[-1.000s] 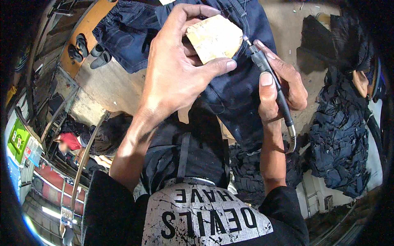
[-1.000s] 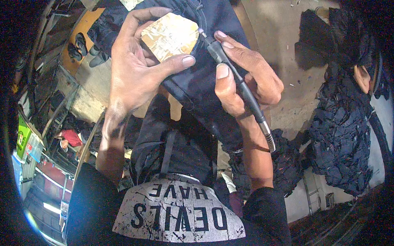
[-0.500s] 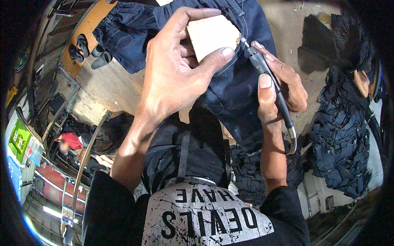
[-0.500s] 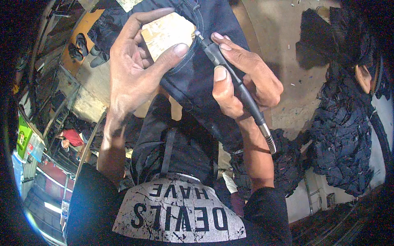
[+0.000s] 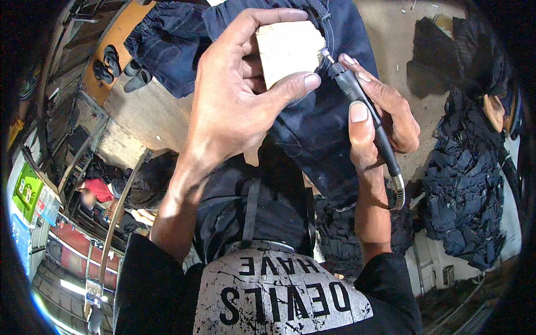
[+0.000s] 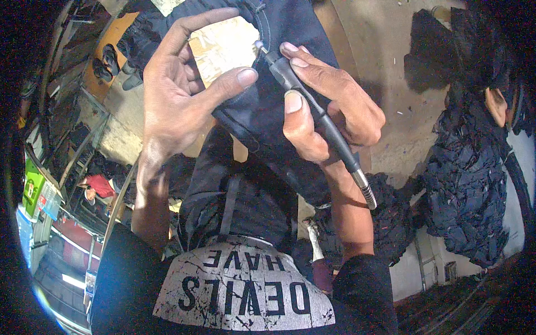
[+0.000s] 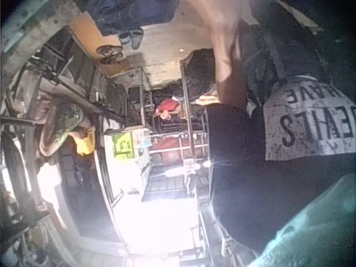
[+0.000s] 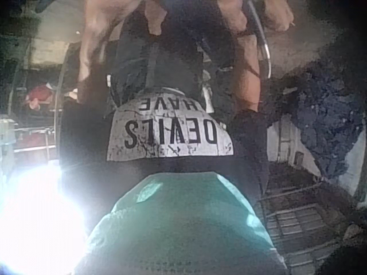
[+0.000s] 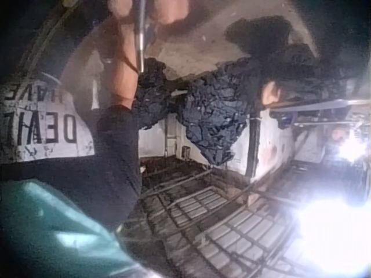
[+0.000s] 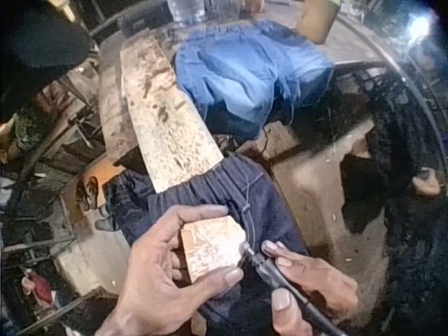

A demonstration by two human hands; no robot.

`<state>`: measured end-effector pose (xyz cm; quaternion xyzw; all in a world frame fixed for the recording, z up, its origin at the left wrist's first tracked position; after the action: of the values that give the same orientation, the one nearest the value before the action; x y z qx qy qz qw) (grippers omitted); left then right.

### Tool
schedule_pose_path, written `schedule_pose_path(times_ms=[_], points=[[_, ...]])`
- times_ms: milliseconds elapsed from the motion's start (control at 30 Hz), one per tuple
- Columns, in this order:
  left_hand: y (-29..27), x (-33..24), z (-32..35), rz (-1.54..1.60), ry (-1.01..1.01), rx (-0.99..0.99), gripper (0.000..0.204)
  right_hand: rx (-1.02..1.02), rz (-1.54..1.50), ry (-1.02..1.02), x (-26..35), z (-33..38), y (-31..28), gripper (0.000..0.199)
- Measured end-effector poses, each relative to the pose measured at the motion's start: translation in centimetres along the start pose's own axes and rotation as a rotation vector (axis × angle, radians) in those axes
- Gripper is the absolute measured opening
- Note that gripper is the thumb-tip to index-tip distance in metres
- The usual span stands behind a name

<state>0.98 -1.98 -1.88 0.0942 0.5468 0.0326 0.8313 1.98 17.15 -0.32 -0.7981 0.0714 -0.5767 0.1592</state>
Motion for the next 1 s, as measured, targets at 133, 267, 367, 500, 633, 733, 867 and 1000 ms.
schedule_pose_path(times_ms=[133,267,367,500,633,733,867,1000], points=[[0.0,0.0,-0.1,0.010,0.018,0.001,0.067,-0.062,-0.102,0.021,-0.4,0.0,-0.1,0.026],[-0.1,0.3,-0.2,0.024,0.022,0.007,0.067,-0.052,-0.105,0.028,-0.4,0.0,-0.2,0.026],[-0.2,0.3,0.0,0.043,0.021,0.016,0.067,-0.049,-0.095,0.029,-0.3,0.0,-0.2,0.025],[-0.3,0.4,0.0,0.084,0.020,0.019,0.067,-0.005,-0.072,0.031,-0.4,0.3,-0.3,0.024],[-0.4,0.9,-0.2,-0.042,-0.017,-0.022,0.064,-0.175,-0.110,-0.125,0.1,1.0,-1.3,0.034],[-0.4,0.9,0.1,0.042,-0.046,-0.059,0.059,-0.459,-0.100,0.147,-2.3,1.5,-2.6,0.044],[-0.3,0.9,0.1,0.023,-0.119,-0.093,0.055,-0.495,-0.150,0.160,-2.3,1.1,-2.6,0.047],[-0.4,0.9,-0.1,0.021,-0.091,-0.116,0.056,-0.523,-0.169,0.200,-2.5,1.0,-2.9,0.048]])
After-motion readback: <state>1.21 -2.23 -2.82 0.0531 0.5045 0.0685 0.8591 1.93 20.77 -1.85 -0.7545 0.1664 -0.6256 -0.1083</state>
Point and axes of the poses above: each hand's wrist, its own z-axis away from the middle knuckle, its own y-axis out of the palm, x = y × z, the point moved 7 cm from there along -z, towards the middle knuckle
